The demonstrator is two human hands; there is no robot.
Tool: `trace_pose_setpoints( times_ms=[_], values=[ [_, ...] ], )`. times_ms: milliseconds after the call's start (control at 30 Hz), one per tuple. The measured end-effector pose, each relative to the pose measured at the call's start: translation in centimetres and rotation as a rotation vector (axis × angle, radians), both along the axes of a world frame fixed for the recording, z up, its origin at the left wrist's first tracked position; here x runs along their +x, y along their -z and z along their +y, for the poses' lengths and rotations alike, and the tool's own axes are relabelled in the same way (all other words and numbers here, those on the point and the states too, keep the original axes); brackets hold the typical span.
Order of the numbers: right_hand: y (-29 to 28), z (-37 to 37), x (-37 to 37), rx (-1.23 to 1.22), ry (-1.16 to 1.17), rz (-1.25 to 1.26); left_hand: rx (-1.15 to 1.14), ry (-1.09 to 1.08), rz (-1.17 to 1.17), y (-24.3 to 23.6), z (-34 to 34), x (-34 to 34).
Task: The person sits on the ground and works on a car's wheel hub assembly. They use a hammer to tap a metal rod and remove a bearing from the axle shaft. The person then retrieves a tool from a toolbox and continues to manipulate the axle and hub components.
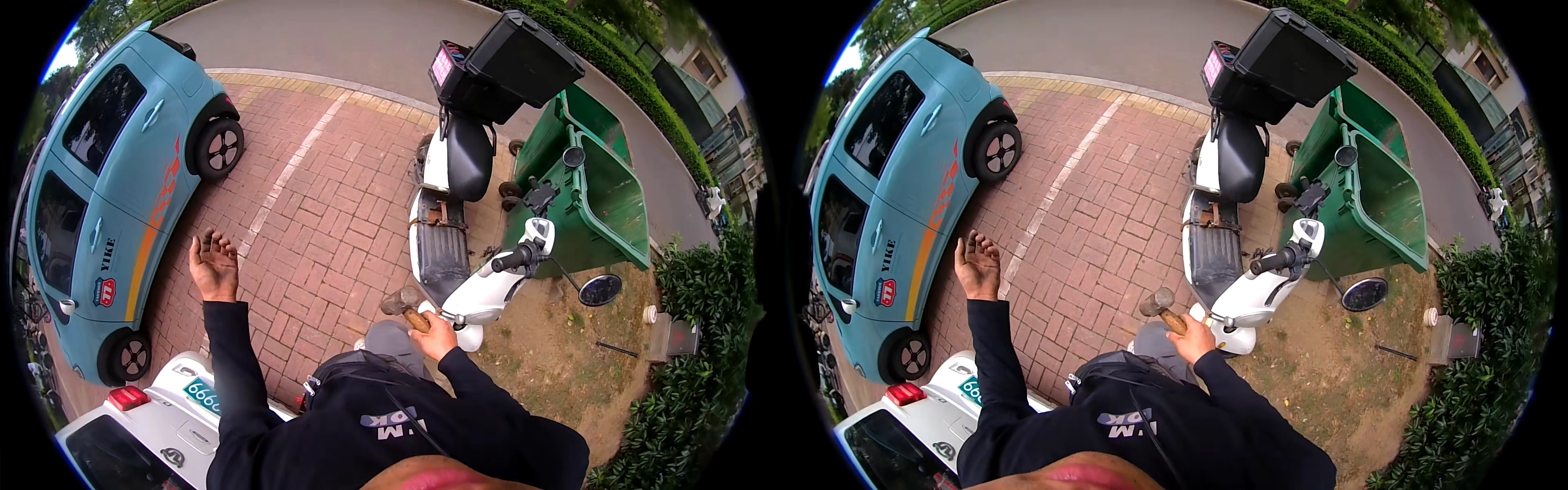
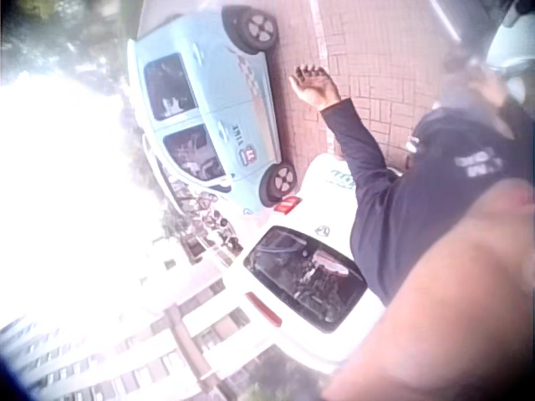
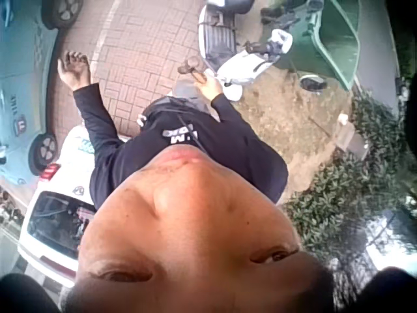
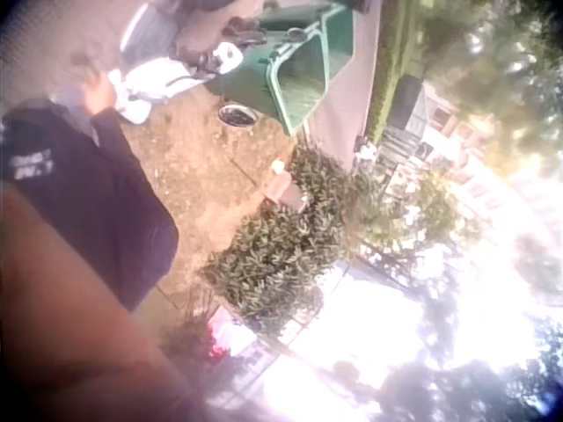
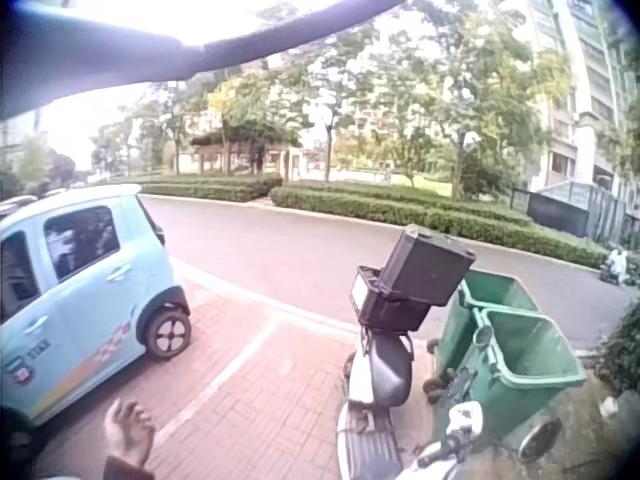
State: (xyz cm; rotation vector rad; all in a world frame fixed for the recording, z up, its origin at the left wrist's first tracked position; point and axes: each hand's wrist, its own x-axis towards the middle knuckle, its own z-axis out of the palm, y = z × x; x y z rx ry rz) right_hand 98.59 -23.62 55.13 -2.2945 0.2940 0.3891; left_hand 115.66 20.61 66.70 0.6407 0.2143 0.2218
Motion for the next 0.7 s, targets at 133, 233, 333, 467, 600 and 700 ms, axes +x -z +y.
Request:
trace_pose_setpoints(
  times_ms=[133,233,333,467,600,700],
  values=[
    [1.1,2.4,13.0,0.109,0.208,-0.145,0.085,0.098,-0.066,-3.7,0.6,15.9],
    [2.5,2.0,25.3,0.122,0.265,-0.086,0.163,0.124,-0.109,-4.1,0.9,29.0],
    [2.6,0.6,35.6,0.059,0.239,-0.03,0.162,0.069,-0.024,-2.6,3.3,39.0],
    [1.3,-1.8,47.1,-0.063,0.285,0.042,0.157,0.048,0.023,-1.6,6.2,51.5],
    [1.2,-5.4,56.7,-0.158,0.301,0.155,0.193,0.013,0.108,0.6,7.0,66.3],
    [3.7,-7.8,62.1,-0.22,0.415,0.212,0.234,0.144,0.126,2.2,1.9,81.5]
  ],
)
